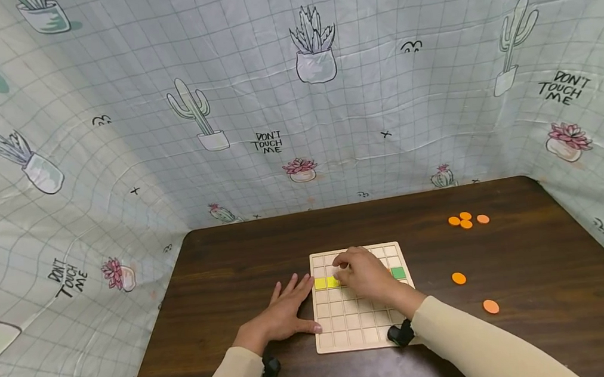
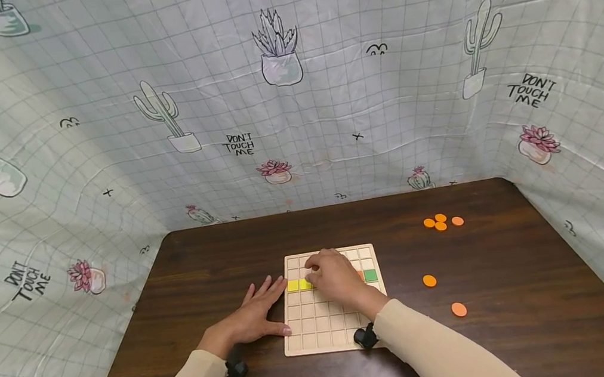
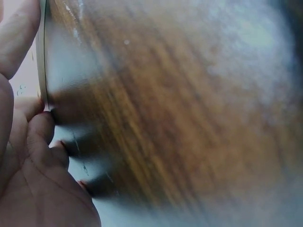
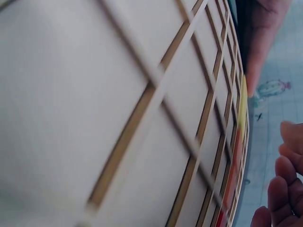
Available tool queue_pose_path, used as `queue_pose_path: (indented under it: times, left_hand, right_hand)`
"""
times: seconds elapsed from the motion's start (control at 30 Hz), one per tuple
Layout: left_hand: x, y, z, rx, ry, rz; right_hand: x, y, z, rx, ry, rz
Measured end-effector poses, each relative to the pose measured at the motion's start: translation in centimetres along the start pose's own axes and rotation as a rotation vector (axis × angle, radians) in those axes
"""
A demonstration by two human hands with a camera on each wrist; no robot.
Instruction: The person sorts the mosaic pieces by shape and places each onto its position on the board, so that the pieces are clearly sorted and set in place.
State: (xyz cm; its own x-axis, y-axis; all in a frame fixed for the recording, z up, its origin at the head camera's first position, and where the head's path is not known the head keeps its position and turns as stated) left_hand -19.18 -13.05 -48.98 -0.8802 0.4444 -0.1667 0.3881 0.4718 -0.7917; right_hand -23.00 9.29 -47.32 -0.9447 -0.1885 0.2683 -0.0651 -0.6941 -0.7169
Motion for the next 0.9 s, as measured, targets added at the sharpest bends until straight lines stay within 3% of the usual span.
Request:
queue_pose_path:
  times: [0.43, 0.9]
  left_hand:
    - [-0.2, -0.1, 0.2, -0.024, -0.003, -0.009]
    - [-0.3, -0.2, 0.2, -0.017, 0.001, -0.021]
  right_hand:
    - [-1.1, -4.4, -3.1, 0.017, 0.011, -0.027]
    - [-3.6, -11.5, -8.4, -0.128, 0.032, -0.088]
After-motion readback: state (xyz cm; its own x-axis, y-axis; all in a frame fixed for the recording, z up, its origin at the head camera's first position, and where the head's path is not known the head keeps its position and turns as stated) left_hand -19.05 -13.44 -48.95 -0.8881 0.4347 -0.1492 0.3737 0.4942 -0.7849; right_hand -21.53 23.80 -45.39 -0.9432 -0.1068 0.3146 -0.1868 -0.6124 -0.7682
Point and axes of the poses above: each hand's wrist, its own x-axis towards the middle knuckle, its own y-axis out of the palm, z = x × y, the point moved 3 cm from there along x, towards the middle knuckle, and after that the axes turned 11 degrees about -z, right-handed, at the moved point
